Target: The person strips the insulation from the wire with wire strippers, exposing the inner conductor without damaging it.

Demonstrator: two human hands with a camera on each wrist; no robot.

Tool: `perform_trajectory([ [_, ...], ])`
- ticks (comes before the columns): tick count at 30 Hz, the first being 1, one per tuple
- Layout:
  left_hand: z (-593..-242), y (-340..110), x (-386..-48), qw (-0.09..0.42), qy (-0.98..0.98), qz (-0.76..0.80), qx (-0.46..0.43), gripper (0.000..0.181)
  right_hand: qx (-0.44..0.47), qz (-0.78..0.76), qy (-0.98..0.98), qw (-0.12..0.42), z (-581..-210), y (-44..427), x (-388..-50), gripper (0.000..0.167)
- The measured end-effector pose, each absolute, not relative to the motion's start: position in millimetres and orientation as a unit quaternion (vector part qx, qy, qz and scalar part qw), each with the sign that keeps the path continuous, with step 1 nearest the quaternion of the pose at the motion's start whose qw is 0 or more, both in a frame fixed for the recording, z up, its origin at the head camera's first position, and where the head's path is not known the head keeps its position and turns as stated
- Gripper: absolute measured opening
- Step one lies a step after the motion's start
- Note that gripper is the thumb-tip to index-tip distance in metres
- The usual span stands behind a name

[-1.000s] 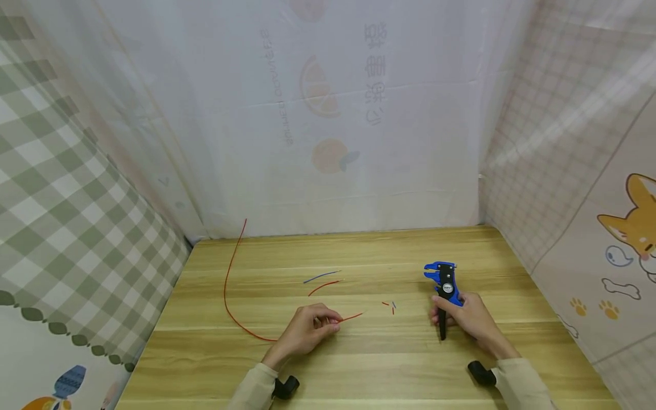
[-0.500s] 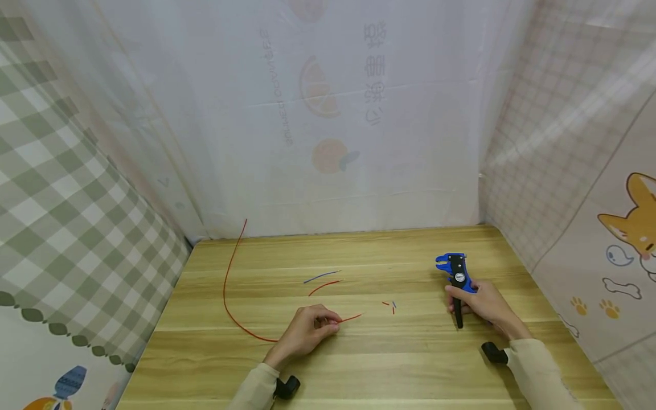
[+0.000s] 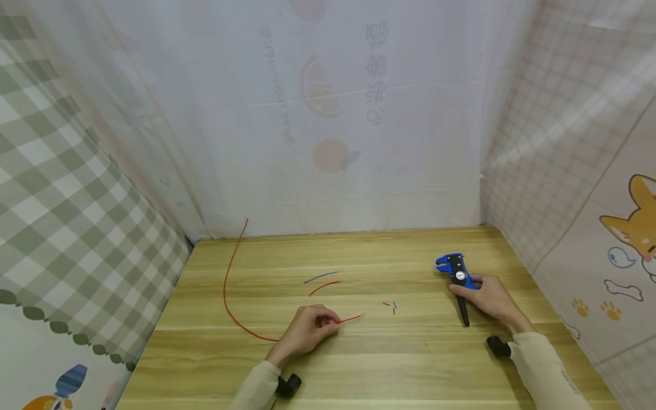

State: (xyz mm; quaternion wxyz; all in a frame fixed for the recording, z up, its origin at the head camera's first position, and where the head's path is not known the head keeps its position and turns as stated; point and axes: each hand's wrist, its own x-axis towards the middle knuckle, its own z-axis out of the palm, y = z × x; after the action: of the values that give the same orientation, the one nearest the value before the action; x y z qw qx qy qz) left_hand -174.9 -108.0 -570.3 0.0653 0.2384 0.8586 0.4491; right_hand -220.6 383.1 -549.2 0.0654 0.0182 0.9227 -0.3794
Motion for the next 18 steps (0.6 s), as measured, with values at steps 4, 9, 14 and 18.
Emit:
perform_trajectory([
  [4, -570.6, -106.9, -175.8, 0.059, 0.86, 0.446, 0.242, 0.005, 0.005, -0.346, 0.937, 0.047, -548.7, 382.7, -221.6, 0.066],
  [9, -571.3, -106.6, -176.3, 0.058, 0.861, 0.444, 0.243, 0.004, 0.01, -0.338, 0.94, 0.043, -550.6, 383.4, -223.0, 0.06],
  [14, -571.6, -106.8, -176.5, 0.06, 0.86, 0.445, 0.242, 0.005, 0.014, -0.327, 0.944, 0.046, -553.1, 385.6, -223.9, 0.062],
  [18, -571.6, -106.9, -176.4, 0.063, 0.86, 0.447, 0.239, 0.005, 0.009, -0.318, 0.947, 0.035, -554.8, 386.3, -223.6, 0.064],
])
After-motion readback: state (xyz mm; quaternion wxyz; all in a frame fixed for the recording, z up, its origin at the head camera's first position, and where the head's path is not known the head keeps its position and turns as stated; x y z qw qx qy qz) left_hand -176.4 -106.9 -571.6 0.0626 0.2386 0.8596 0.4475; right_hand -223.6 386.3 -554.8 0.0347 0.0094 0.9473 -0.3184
